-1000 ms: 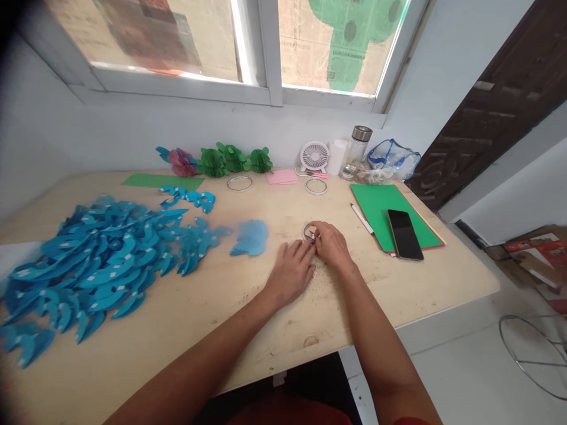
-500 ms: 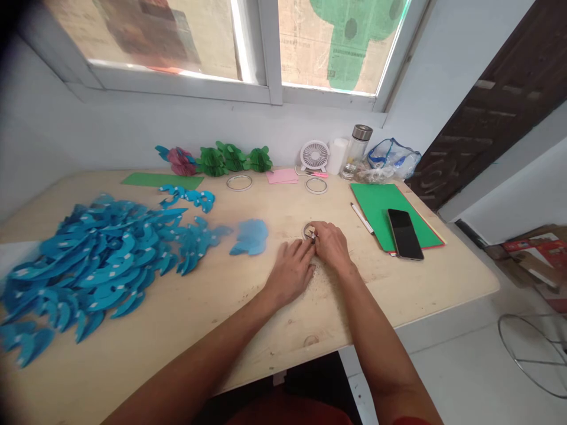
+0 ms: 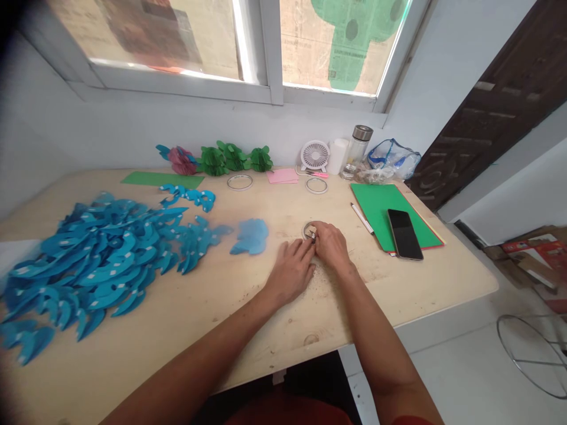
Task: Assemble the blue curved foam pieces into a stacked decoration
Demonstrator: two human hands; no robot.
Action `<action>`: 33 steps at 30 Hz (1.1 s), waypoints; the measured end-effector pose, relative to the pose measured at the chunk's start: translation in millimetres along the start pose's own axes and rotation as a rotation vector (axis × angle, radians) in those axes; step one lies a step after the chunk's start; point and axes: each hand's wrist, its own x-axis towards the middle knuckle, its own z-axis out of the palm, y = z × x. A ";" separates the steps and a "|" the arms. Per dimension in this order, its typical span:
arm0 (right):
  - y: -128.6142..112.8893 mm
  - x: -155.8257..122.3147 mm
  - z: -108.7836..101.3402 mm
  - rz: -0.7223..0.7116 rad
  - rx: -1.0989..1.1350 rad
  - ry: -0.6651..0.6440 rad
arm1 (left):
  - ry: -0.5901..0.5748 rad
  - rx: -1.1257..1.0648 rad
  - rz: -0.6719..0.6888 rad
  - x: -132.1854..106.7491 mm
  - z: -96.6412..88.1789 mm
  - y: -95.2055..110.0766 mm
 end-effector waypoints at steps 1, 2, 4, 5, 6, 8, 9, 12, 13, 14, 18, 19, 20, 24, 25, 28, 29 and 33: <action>0.6 0.0 0.5 -0.003 0.007 0.004 | 0.001 0.000 0.001 -0.1 -0.1 0.0; 1.2 0.1 0.9 -0.007 0.014 0.009 | 0.003 0.000 0.001 -0.3 -0.3 -0.1; 2.1 0.1 1.1 -0.021 0.020 0.013 | 0.005 0.000 0.003 -0.6 -0.9 0.0; 2.3 0.1 1.0 -0.027 0.020 0.012 | 0.006 0.000 0.004 -0.6 -1.1 0.0; 2.4 0.1 0.8 -0.029 0.017 0.010 | 0.007 0.000 0.004 -0.7 -1.4 0.0; 2.1 -0.1 0.2 -0.030 0.011 0.007 | 0.006 -0.002 0.005 -0.5 -1.7 0.1; 1.9 -0.2 -0.1 -0.033 0.009 0.007 | 0.004 -0.003 0.005 -0.4 -1.9 0.2; 1.1 -0.5 -0.6 -0.040 0.012 0.014 | -0.004 -0.003 0.001 -0.1 -2.2 0.4; 0.8 -0.6 -0.6 -0.041 0.012 0.015 | -0.005 -0.002 0.001 -0.1 -2.2 0.4; 0.6 -0.7 -0.6 -0.039 0.010 0.016 | -0.006 -0.001 0.001 -0.1 -2.3 0.5; -0.5 -1.0 -0.3 -0.020 -0.003 0.009 | -0.005 0.002 0.003 -0.3 -2.1 0.3; -0.8 -1.1 -0.4 -0.014 -0.006 0.006 | -0.006 0.003 0.003 -0.4 -2.0 0.1; -1.1 -1.2 -0.5 -0.009 -0.008 0.004 | -0.006 0.003 0.003 -0.4 -1.9 -0.1; -2.5 -1.3 -1.6 -0.015 -0.011 -0.001 | 0.000 0.006 0.004 -0.6 -1.0 -0.6; -2.8 -1.2 -2.0 -0.016 -0.015 -0.004 | 0.001 0.007 0.004 -0.6 -0.8 -0.6; -3.7 -1.1 -3.1 -0.020 -0.037 -0.009 | 0.001 0.003 0.003 -0.7 -0.6 -0.5; -4.0 -1.1 -3.5 -0.022 -0.045 -0.009 | 0.001 0.000 0.003 -0.7 -0.6 -0.5; -5.4 -1.5 -5.1 -0.036 -0.064 -0.013 | 0.002 -0.013 -0.001 -0.8 -1.5 -0.6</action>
